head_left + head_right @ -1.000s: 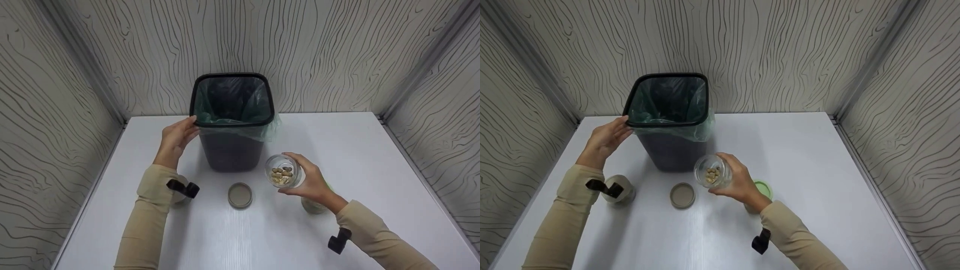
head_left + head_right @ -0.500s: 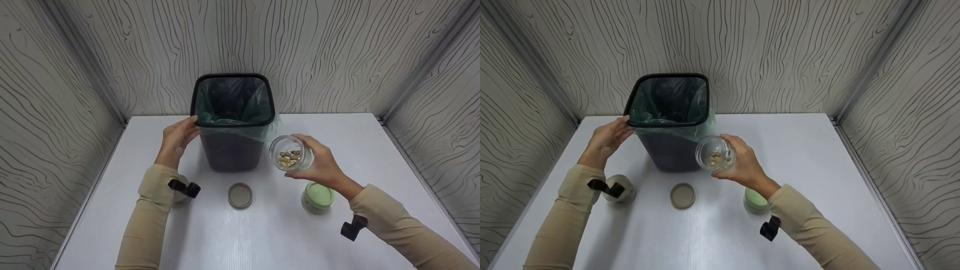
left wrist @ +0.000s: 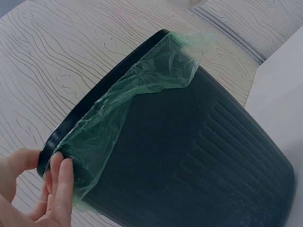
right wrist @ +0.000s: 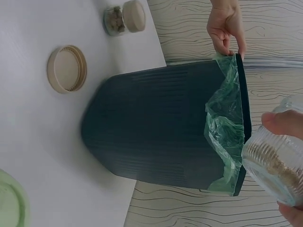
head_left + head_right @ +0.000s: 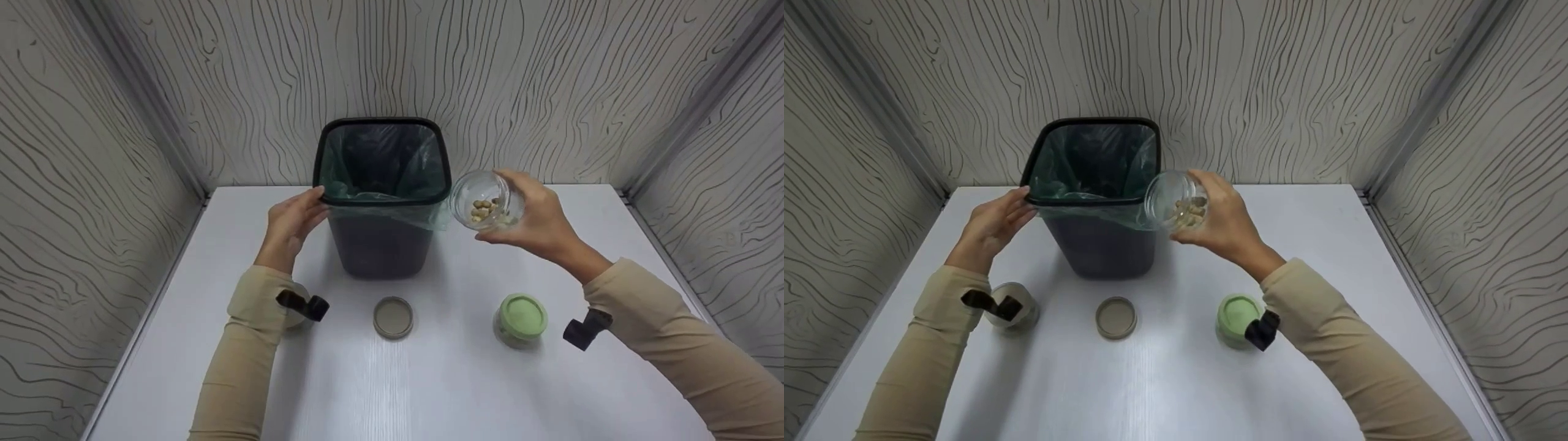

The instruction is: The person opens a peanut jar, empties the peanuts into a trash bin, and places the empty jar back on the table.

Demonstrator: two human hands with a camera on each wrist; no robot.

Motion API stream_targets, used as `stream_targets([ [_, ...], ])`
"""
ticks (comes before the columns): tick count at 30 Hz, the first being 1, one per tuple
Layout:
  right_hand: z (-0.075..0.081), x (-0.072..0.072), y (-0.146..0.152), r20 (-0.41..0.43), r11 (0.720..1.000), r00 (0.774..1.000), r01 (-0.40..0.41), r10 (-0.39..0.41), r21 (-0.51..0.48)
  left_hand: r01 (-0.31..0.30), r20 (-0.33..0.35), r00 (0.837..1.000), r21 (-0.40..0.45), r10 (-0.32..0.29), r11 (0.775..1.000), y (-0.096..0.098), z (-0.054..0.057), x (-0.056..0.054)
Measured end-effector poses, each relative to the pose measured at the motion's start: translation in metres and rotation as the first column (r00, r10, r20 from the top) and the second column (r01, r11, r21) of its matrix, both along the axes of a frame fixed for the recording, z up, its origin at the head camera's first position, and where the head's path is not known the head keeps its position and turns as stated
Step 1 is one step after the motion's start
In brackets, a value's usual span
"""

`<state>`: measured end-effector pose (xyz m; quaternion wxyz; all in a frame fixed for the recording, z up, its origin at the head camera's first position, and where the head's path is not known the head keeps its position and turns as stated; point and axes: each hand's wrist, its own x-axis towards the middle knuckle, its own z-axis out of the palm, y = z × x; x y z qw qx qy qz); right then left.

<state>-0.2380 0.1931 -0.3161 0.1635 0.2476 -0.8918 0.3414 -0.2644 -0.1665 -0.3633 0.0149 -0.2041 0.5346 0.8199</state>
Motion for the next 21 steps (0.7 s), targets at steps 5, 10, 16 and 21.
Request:
stream_targets([
  [5,0.012,-0.012,-0.003,-0.009,1.0,1.0,0.011,-0.011,0.024,0.008,-0.008,1.0,0.004,-0.008,1.0,0.0,0.0,0.001],
  [10,0.019,-0.024,-0.008,-0.008,0.998,1.0,0.029,-0.029,0.056,0.008,-0.01,1.0,0.017,-0.007,1.0,-0.001,0.0,0.001],
  [16,0.025,-0.033,-0.013,0.019,0.995,0.998,0.058,-0.059,0.082,0.004,-0.012,1.0,0.027,-0.003,1.0,-0.001,-0.001,0.001],
  [21,0.027,-0.04,-0.017,-0.009,0.993,0.998,0.064,-0.064,0.1,-0.004,-0.005,1.0,0.029,0.004,1.0,0.0,-0.001,0.0],
])
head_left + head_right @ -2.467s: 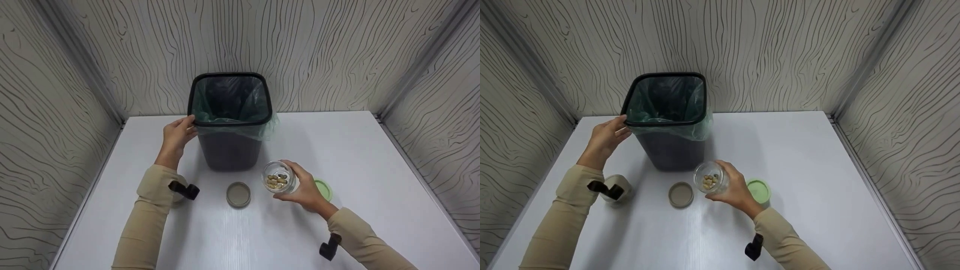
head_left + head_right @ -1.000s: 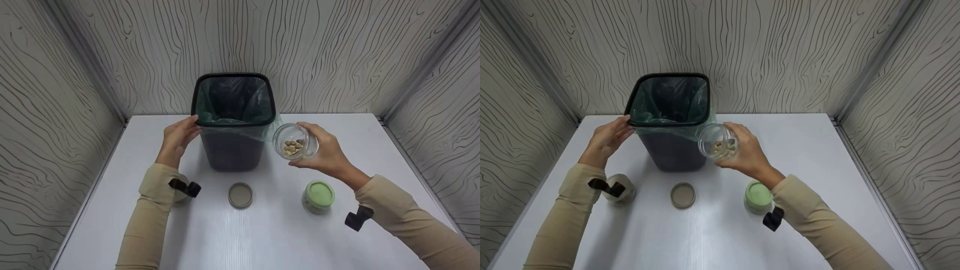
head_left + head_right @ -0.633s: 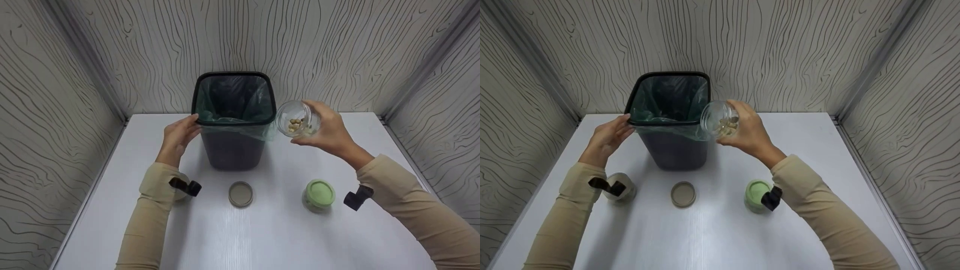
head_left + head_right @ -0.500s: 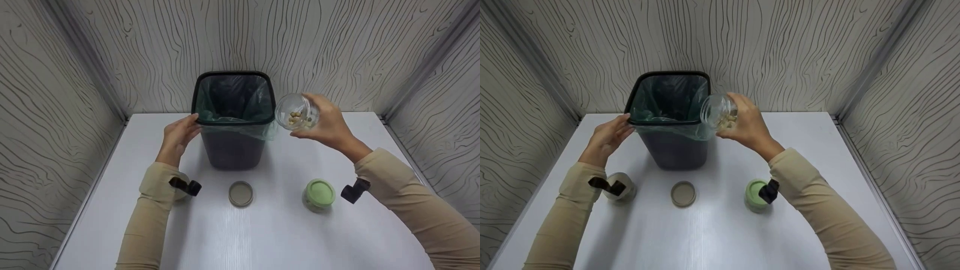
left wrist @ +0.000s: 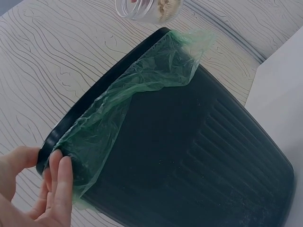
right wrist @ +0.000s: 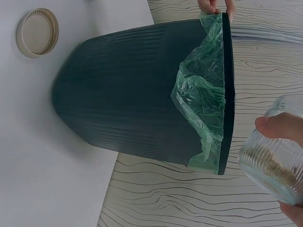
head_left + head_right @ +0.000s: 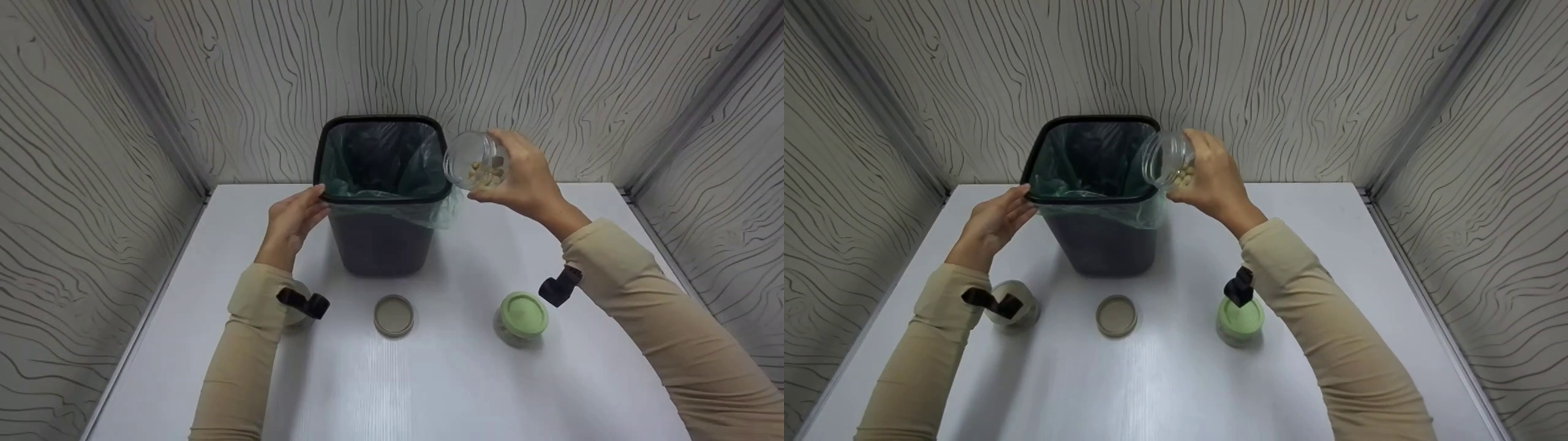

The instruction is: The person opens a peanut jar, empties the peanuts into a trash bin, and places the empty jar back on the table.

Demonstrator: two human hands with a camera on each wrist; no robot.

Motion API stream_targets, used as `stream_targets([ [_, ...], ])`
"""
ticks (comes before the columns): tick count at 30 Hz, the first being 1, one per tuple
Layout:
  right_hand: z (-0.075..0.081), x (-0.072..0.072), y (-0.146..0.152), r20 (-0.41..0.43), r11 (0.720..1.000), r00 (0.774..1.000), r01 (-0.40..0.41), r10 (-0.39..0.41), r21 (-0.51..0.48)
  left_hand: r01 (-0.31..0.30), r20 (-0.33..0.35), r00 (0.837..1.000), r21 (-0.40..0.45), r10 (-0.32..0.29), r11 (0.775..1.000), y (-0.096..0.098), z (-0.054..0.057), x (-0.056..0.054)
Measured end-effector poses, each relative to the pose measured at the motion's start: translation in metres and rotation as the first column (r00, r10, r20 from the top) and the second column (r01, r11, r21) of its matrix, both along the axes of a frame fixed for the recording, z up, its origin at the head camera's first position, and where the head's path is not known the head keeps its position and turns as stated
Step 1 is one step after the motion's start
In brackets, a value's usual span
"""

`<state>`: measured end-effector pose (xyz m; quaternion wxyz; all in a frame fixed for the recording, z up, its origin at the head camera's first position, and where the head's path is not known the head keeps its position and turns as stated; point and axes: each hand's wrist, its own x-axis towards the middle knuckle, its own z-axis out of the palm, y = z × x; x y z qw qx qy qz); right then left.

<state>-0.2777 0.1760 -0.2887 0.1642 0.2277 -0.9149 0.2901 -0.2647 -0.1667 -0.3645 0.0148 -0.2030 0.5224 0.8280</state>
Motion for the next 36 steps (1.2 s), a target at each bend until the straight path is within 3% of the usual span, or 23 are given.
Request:
stream_targets([
  [12,0.0,-0.014,-0.009,-0.034,0.997,0.999,0.036,-0.033,0.07,-0.017,0.007,1.0,0.003,0.017,1.0,0.0,-0.001,-0.001],
  [17,-0.004,-0.02,-0.012,-0.106,0.992,0.994,0.045,-0.033,0.115,-0.021,0.012,1.0,0.008,0.021,1.0,-0.001,-0.002,-0.002],
  [24,-0.007,-0.023,-0.019,-0.216,0.974,0.976,0.032,0.018,0.225,-0.017,0.027,0.999,-0.01,0.017,1.0,0.0,-0.002,-0.002],
  [29,-0.007,-0.024,-0.024,-0.261,0.97,0.965,0.034,0.031,0.241,-0.009,0.019,1.0,-0.017,0.01,1.0,0.0,-0.002,0.0],
  [36,-0.006,-0.029,-0.027,-0.354,0.961,0.932,0.027,0.074,0.274,-0.004,-0.001,1.0,-0.005,0.004,1.0,0.0,-0.001,0.002],
])
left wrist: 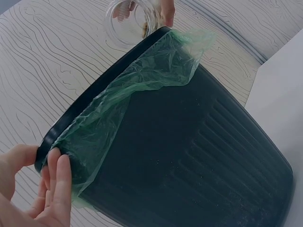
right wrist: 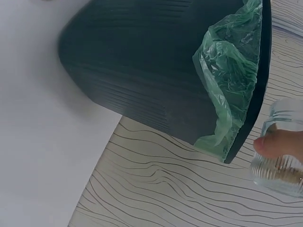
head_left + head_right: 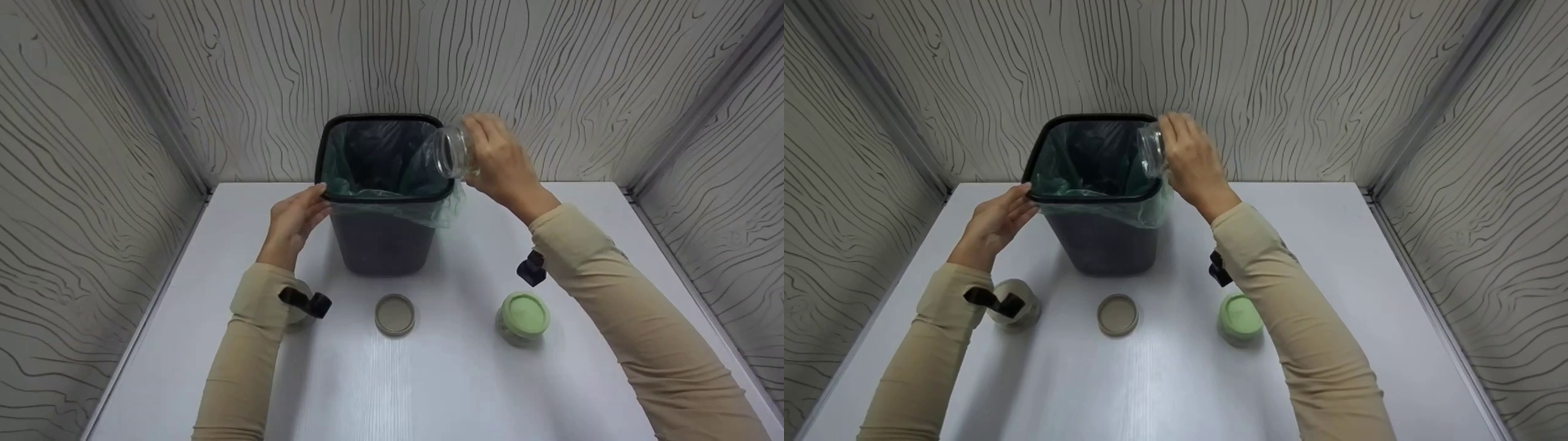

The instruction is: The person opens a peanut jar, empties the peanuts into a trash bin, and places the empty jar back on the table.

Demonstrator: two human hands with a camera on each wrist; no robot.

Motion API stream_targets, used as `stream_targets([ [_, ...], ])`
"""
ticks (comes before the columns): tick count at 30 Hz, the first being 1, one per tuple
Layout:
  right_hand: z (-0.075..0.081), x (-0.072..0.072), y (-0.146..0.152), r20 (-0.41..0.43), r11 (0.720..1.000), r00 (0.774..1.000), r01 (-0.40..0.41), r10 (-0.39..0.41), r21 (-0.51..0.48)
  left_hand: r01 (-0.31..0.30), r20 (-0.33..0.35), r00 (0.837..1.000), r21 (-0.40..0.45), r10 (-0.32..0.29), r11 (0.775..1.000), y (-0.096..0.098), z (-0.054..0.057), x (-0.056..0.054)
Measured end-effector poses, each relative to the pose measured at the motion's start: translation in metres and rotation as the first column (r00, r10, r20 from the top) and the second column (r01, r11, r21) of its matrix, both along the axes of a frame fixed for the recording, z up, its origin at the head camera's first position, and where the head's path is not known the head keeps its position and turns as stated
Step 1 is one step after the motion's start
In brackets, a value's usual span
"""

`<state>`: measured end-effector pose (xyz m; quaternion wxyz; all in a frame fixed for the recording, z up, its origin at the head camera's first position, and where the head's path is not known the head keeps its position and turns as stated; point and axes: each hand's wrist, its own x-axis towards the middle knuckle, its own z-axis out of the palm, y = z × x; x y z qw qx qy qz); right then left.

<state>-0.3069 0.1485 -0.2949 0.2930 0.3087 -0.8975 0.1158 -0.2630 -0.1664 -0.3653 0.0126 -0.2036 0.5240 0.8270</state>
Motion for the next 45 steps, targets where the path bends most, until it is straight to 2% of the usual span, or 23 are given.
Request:
stream_targets([
  [10,0.004,-0.005,-0.007,-0.099,0.998,0.995,-0.025,0.031,0.053,-0.007,0.004,1.0,0.016,0.007,1.0,-0.001,0.001,-0.001],
  [18,0.001,-0.006,-0.014,-0.185,0.988,0.982,-0.009,0.037,0.152,0.003,-0.012,1.0,0.03,-0.003,1.0,-0.001,0.001,-0.001],
  [24,-0.006,-0.01,-0.018,-0.319,0.973,0.946,0.026,0.05,0.23,0.008,-0.012,1.0,0.007,-0.007,1.0,0.0,0.0,-0.001],
  [31,-0.008,-0.012,-0.017,-0.422,0.952,0.904,0.066,0.069,0.298,0.004,0.003,1.0,-0.014,-0.004,1.0,0.001,0.0,-0.001],
  [37,-0.008,-0.015,-0.017,-0.457,0.954,0.887,0.079,0.065,0.289,0.006,0.01,1.0,-0.003,-0.006,1.0,0.001,0.0,-0.002],
  [41,-0.008,-0.015,-0.018,-0.486,0.935,0.869,0.094,0.091,0.343,0.001,0.016,1.0,-0.007,-0.001,1.0,0.0,-0.001,-0.002],
  [45,-0.009,-0.016,-0.019,-0.515,0.926,0.852,0.116,0.092,0.358,0.0,0.016,1.0,0.006,0.0,1.0,0.0,-0.001,-0.003],
])
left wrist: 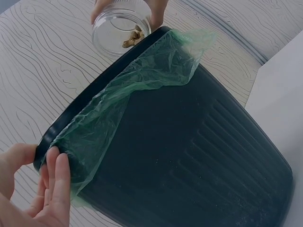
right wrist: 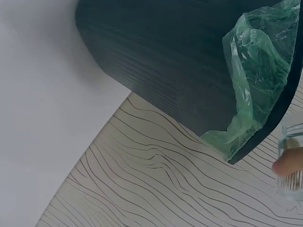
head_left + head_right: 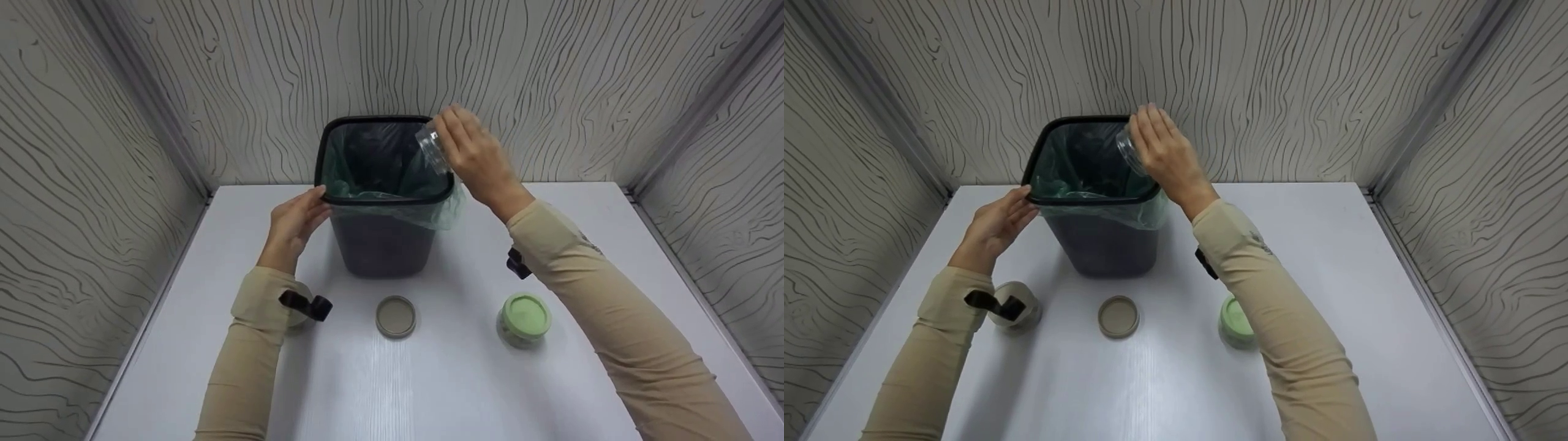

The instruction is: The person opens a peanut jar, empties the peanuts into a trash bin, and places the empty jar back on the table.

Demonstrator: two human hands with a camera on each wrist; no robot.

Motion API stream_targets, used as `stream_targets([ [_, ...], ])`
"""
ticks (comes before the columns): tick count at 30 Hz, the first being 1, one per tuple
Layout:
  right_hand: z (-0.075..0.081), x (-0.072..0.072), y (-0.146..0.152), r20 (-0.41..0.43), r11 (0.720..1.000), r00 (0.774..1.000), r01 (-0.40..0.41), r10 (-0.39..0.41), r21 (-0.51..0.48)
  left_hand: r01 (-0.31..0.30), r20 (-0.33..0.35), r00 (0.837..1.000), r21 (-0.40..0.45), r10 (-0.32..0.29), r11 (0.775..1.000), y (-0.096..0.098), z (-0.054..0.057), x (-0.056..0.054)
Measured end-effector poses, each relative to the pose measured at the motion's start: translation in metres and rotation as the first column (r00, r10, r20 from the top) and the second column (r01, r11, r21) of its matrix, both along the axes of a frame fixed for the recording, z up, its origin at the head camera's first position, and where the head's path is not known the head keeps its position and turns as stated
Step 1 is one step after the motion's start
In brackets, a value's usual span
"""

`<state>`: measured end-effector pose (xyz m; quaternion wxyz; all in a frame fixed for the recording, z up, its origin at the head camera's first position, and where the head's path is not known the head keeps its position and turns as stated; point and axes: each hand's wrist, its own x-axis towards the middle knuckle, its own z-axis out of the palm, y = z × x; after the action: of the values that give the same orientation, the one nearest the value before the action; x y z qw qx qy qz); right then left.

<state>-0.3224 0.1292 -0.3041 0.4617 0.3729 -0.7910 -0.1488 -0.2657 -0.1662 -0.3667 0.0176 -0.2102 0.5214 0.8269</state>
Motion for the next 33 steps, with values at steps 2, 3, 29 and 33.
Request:
stream_targets([
  [2,0.0001,-0.0002,-0.001,-0.01,1.0,1.0,-0.007,0.007,0.005,0.001,-0.003,1.0,0.01,-0.001,1.0,-0.0006,0.0002,0.0001],
  [3,0.0,-0.0005,-0.0015,-0.016,1.0,1.0,-0.012,0.012,0.007,0.0,-0.004,1.0,0.014,0.0,1.0,-0.0008,0.0003,0.0001],
  [29,-0.002,-0.0015,-0.003,-0.05,0.997,0.998,-0.03,0.033,0.064,0.001,-0.006,1.0,0.005,-0.001,1.0,-0.0008,0.0006,0.0034],
  [33,-0.0027,-0.0019,-0.0043,-0.07,0.999,0.997,-0.027,0.029,0.028,0.0,-0.006,1.0,0.01,0.0,1.0,-0.0001,0.0009,0.003],
])
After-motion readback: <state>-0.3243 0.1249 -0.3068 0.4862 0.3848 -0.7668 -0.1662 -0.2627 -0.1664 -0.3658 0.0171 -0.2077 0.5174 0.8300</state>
